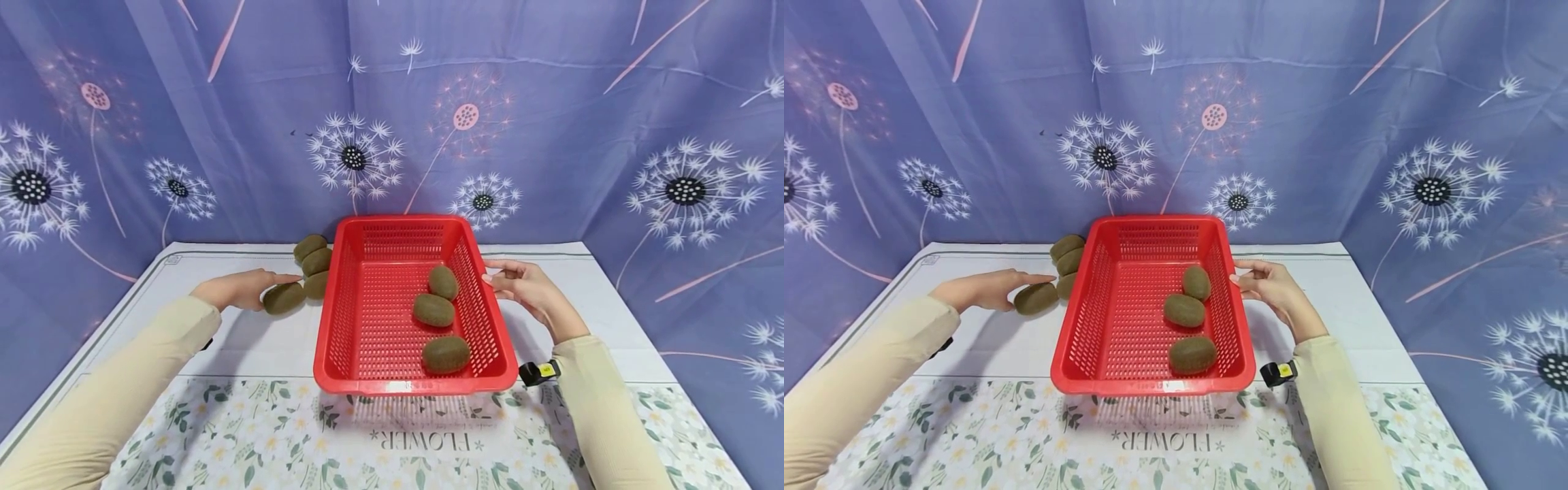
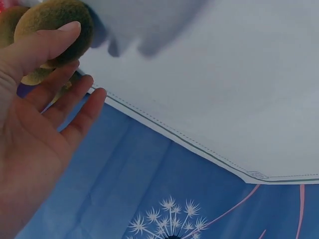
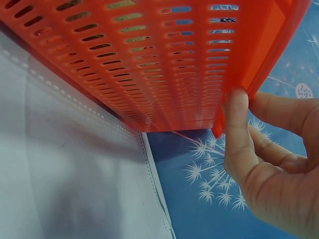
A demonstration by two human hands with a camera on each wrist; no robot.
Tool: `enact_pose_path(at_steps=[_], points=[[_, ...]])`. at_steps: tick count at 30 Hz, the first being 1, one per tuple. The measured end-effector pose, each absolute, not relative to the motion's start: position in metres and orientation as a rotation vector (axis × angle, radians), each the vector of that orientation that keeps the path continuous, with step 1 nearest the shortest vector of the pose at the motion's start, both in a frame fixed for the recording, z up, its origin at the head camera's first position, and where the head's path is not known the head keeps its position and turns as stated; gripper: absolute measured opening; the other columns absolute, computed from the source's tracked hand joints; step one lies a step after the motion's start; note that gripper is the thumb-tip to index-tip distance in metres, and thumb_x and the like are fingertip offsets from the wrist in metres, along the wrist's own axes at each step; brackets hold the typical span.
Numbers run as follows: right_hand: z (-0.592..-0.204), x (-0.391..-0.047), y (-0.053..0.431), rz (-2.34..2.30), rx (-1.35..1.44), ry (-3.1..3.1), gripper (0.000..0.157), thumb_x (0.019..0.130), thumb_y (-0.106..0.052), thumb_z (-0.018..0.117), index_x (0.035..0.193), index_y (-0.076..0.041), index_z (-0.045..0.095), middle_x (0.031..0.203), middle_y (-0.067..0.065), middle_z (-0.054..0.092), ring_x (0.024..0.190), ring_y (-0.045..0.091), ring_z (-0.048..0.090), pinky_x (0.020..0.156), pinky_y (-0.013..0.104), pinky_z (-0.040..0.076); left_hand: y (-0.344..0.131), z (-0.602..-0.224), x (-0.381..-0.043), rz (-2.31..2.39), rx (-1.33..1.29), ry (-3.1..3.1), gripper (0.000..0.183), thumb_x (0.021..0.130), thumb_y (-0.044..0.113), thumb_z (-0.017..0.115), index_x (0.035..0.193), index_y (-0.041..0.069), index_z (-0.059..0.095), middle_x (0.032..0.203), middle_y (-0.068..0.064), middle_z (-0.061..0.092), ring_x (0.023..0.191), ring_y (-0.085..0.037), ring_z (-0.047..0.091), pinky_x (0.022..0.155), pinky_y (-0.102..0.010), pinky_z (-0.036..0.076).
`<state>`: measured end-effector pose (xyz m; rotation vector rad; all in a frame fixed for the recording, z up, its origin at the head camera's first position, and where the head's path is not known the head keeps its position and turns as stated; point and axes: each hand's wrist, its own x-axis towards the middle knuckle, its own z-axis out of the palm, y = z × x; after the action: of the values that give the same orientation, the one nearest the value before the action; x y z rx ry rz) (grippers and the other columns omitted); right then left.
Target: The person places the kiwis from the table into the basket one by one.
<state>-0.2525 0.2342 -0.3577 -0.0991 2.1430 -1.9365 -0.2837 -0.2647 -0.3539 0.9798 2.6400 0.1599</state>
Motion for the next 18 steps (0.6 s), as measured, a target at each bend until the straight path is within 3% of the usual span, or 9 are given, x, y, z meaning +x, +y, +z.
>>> enact_pose_path(at_steps=[6, 18], points=[[-0.3584, -0.2529, 0.2335, -1.935, -0.099, 2.154, 0.055, 0.093, -0.002, 0.06, 0.139, 0.015, 0.036, 0.083, 0.0, 0.062, 0.075, 0.008, 0.064, 0.074, 0.024, 0.055, -0.2669, -0.3602, -0.2817, 0.179, 1.028, 2.65, 0.083, 0.067, -0.019, 0.064, 0.143, 0.004, 0.043, 0.116, -0.017, 0.062, 0.088, -0.022, 0.055, 0.079, -0.038, 0.046], [-0.3605, -0.2535, 0.2346, -1.934, -0.093, 2.157, 0.056, 0.092, -0.003, 0.061, 0.14, 0.014, 0.036, 0.085, 0.0, 0.063, 0.076, 0.008, 0.064, 0.074, 0.024, 0.055, -0.2689, -0.3643, -0.2788, 0.244, 1.072, 2.669, 0.083, 0.064, -0.02, 0.062, 0.142, 0.004, 0.044, 0.125, -0.02, 0.057, 0.106, -0.033, 0.056, 0.087, -0.046, 0.046]])
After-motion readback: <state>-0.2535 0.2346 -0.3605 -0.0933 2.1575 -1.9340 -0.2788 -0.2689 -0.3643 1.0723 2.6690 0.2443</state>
